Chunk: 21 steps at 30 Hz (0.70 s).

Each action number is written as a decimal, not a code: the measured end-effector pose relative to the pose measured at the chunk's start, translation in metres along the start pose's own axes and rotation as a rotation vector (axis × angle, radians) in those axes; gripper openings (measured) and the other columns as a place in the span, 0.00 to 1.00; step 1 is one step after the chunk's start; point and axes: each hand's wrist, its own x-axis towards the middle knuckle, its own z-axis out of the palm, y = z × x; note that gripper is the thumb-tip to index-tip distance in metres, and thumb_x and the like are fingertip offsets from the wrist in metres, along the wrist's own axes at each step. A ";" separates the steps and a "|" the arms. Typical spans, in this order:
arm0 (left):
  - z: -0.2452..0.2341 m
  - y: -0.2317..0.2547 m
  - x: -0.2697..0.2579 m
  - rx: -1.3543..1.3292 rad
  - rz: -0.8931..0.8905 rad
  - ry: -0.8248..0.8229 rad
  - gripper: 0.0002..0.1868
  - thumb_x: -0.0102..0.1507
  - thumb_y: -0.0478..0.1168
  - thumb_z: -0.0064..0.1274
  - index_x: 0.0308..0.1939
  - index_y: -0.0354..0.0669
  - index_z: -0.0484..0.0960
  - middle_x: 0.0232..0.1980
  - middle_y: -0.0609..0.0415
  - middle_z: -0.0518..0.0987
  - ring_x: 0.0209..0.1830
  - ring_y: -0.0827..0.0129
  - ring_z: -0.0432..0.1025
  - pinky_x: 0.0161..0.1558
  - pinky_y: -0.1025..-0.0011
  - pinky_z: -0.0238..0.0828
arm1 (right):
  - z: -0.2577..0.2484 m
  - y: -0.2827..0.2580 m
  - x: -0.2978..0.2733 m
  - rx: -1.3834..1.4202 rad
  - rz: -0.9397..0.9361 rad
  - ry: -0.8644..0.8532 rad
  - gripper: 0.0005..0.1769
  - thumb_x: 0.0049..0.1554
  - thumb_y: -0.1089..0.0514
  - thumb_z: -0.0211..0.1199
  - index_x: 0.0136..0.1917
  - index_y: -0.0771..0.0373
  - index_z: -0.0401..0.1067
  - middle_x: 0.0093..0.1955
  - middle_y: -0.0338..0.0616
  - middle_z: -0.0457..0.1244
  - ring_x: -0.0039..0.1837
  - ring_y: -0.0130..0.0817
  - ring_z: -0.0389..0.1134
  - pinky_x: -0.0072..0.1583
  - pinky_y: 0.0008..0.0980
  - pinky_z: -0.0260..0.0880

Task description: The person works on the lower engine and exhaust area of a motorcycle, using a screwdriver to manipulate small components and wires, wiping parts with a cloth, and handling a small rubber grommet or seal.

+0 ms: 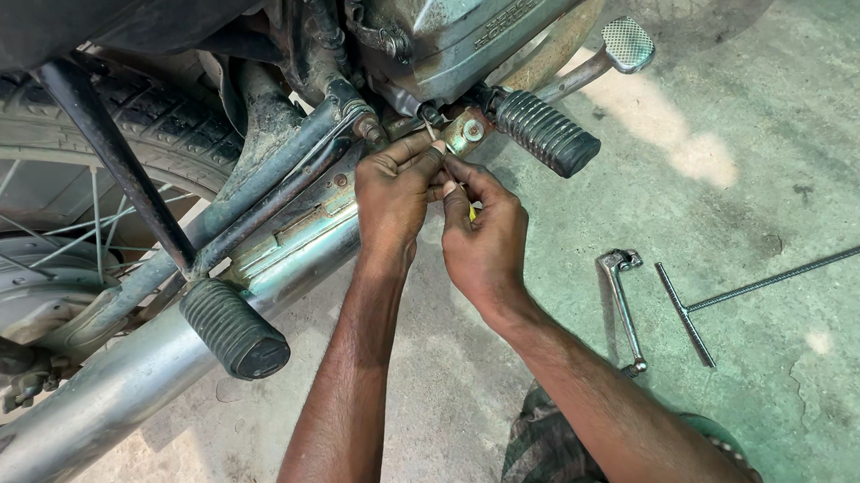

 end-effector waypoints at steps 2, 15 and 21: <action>0.002 -0.001 0.000 0.013 -0.014 0.004 0.13 0.63 0.32 0.57 0.51 0.28 0.84 0.35 0.49 0.85 0.28 0.75 0.77 0.31 0.77 0.79 | -0.007 0.004 0.006 0.043 -0.037 -0.023 0.17 0.64 0.66 0.55 0.65 0.72 0.72 0.55 0.52 0.71 0.57 0.31 0.74 0.57 0.28 0.77; 0.008 -0.008 0.003 0.175 0.044 0.022 0.13 0.62 0.31 0.57 0.50 0.28 0.84 0.40 0.45 0.87 0.32 0.73 0.81 0.31 0.78 0.82 | -0.042 0.064 0.024 0.154 -0.049 -0.237 0.19 0.67 0.64 0.59 0.70 0.69 0.72 0.54 0.49 0.68 0.45 0.21 0.62 0.45 0.21 0.64; 0.009 -0.008 -0.001 0.184 -0.016 0.078 0.13 0.63 0.30 0.56 0.51 0.28 0.84 0.39 0.46 0.87 0.31 0.73 0.81 0.30 0.78 0.81 | -0.048 0.048 0.031 0.100 -0.153 -0.288 0.18 0.67 0.62 0.57 0.68 0.69 0.70 0.52 0.38 0.67 0.49 0.14 0.65 0.49 0.18 0.68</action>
